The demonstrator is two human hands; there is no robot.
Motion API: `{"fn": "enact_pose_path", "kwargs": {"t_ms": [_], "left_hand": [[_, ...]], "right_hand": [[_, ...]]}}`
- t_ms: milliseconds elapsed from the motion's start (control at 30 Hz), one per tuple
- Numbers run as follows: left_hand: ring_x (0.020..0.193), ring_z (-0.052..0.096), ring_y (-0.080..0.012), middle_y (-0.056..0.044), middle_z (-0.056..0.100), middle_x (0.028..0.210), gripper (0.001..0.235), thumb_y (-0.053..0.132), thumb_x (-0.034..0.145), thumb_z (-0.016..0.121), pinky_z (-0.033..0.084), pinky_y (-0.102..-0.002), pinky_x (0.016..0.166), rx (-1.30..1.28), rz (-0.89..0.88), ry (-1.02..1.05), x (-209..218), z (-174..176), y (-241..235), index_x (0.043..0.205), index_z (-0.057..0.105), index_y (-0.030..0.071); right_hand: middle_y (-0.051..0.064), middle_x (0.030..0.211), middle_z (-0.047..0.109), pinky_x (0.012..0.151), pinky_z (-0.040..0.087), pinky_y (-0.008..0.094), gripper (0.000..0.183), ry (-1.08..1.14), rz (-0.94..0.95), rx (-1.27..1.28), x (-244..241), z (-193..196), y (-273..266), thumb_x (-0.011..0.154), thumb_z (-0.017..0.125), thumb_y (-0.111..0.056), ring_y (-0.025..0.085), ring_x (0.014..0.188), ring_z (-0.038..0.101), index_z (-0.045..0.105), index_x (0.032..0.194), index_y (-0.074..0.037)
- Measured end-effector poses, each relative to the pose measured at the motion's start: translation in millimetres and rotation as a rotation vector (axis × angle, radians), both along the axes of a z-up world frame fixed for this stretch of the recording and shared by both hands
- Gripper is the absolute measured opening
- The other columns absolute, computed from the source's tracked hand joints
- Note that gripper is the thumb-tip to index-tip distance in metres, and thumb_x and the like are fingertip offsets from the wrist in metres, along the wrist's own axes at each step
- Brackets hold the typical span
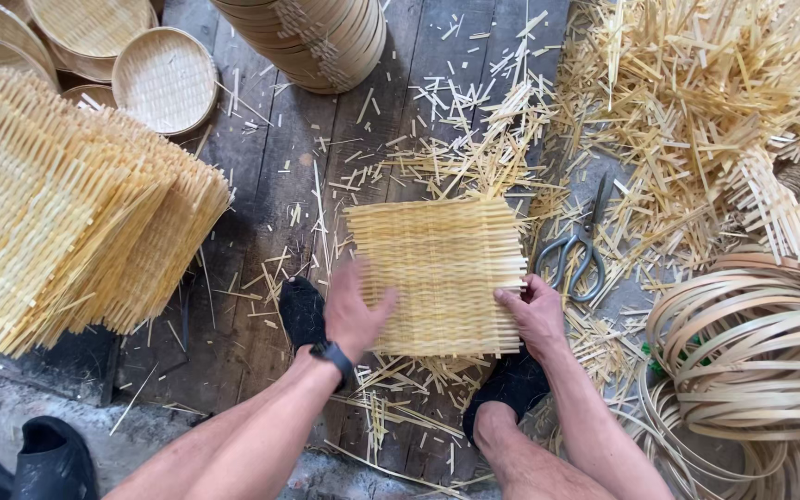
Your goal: The person trims excess bamboo strips from a round woven basket using shears, then places the finished basket into a stack. The person repeats this process with additional baskets, cutting the protruding strips flush with the rim and stacking each completed unit.
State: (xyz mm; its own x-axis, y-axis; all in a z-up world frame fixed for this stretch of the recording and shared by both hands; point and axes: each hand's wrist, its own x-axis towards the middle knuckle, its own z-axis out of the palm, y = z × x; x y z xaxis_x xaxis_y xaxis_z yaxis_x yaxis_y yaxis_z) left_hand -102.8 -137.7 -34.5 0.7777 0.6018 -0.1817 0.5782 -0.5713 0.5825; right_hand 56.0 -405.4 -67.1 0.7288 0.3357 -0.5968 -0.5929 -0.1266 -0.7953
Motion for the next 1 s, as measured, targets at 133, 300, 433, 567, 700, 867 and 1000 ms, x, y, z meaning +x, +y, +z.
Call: {"fn": "enact_pose_path", "kwargs": {"t_ms": [133,300,433,567,700,867,1000], "left_hand": [[0.09,0.069,-0.0214,-0.015,0.072,0.104,0.057,0.008,0.071,0.09,0.057,-0.033,0.08,-0.663,0.355,0.057,19,-44,43,0.119,0.062,-0.003],[0.076,0.072,-0.0147,-0.011,0.077,0.091,0.036,-0.002,0.076,0.087,0.059,-0.027,0.071,-0.925,0.345,-0.052,21,-78,57,0.107,0.069,-0.006],[0.08,0.072,-0.0127,-0.009,0.077,0.093,0.041,0.001,0.073,0.088,0.06,-0.025,0.073,-0.898,0.363,-0.052,22,-71,56,0.109,0.068,-0.003],[0.082,0.073,-0.0126,-0.009,0.077,0.095,0.048,0.003,0.071,0.088,0.061,-0.025,0.074,-0.942,0.419,-0.128,18,-66,46,0.112,0.063,-0.001],[0.082,0.071,-0.014,-0.012,0.076,0.096,0.048,0.001,0.072,0.09,0.06,-0.026,0.075,-0.881,0.46,-0.175,20,-66,40,0.113,0.065,-0.006],[0.083,0.072,-0.0139,-0.011,0.076,0.097,0.048,-0.002,0.071,0.088,0.062,-0.025,0.076,-0.916,0.507,-0.271,52,-66,33,0.113,0.065,-0.006],[0.085,0.073,-0.0143,-0.011,0.077,0.099,0.047,0.0,0.074,0.086,0.061,-0.025,0.077,-0.911,0.47,-0.209,68,-66,33,0.116,0.065,-0.006]], "right_hand": [[0.013,0.102,0.075,0.08,0.059,0.032,0.039,0.136,-0.056,0.053,-6,8,-10,0.078,0.08,-0.003,0.018,0.087,0.071,0.067,0.113,0.005],[0.01,0.11,0.075,0.088,0.06,0.032,0.047,0.101,-0.074,0.072,-12,15,-4,0.075,0.081,-0.003,0.016,0.095,0.073,0.063,0.118,-0.003],[0.014,0.109,0.076,0.085,0.061,0.033,0.041,0.087,-0.081,0.063,-8,18,3,0.078,0.081,-0.003,0.018,0.093,0.073,0.068,0.117,0.001],[0.013,0.107,0.078,0.084,0.061,0.032,0.037,0.03,-0.073,0.001,-14,17,0,0.081,0.081,-0.005,0.017,0.092,0.073,0.07,0.116,0.0],[0.014,0.104,0.078,0.08,0.062,0.031,0.035,0.002,-0.113,-0.005,-17,16,1,0.08,0.082,-0.006,0.017,0.088,0.074,0.071,0.112,0.001],[0.014,0.097,0.078,0.073,0.064,0.03,0.029,-0.076,-0.166,-0.122,4,15,1,0.081,0.082,-0.006,0.017,0.081,0.074,0.071,0.107,0.001],[0.011,0.098,0.078,0.076,0.062,0.026,0.028,-0.118,-0.185,-0.058,18,14,-3,0.082,0.082,-0.004,0.014,0.082,0.074,0.072,0.107,0.001]]}}
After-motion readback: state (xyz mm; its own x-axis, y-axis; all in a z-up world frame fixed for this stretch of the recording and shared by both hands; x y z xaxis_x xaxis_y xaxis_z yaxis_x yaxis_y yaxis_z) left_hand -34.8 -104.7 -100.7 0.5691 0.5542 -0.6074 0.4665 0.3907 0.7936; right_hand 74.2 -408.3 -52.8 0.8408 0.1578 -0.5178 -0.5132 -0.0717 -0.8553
